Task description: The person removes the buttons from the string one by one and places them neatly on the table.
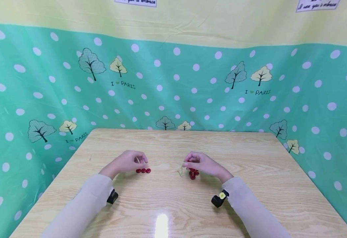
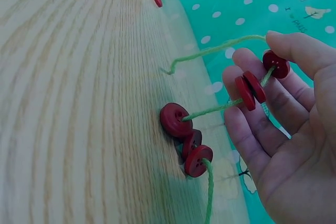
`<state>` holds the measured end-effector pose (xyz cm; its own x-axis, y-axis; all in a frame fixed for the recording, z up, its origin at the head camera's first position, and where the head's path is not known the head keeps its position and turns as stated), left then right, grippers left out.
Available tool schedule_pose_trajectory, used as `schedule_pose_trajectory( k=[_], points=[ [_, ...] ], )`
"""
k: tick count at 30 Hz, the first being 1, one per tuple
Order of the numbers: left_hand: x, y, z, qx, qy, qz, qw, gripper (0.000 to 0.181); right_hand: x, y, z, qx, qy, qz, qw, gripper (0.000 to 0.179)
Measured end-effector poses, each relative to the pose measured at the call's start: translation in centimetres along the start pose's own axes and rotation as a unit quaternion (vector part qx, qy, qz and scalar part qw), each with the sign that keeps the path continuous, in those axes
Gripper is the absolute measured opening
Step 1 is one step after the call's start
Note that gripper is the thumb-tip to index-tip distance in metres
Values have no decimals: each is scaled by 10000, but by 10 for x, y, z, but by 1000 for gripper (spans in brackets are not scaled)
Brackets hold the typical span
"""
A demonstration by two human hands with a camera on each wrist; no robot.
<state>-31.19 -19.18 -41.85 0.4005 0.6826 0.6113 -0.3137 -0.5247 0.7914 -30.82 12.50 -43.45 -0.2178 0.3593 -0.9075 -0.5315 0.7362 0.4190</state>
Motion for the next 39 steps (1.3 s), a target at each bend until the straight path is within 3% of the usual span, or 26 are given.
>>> schedule_pose_trajectory(
  k=[14,25,32,39],
  points=[
    [65,-18,-23,193,-986,-50,9949,11,-3,-1,2,57,-58,22,10000,27],
    [97,-34,-42,353,-1668,74,9853,28,-5,-2,-1,25,-47,-42,10000,35],
    [113,-49,-54,217,-1822,-190,9828,31,-4,-2,-3,-111,167,-184,9996,35],
    [115,-59,-63,100,-1756,-573,9827,35,-3,-2,-2,-86,87,-205,9997,38]
  ],
)
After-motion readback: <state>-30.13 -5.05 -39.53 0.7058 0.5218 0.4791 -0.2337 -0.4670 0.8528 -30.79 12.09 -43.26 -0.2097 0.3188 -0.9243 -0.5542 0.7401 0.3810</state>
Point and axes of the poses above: each hand's wrist, its own z-axis away from the middle knuckle, its own y-axis out of the back of the hand, x = y × z, the point moved 4 cm from there along -z, towards the middle knuckle, and after that the axes turned 1 degree about -x, right-handed, at the moved point
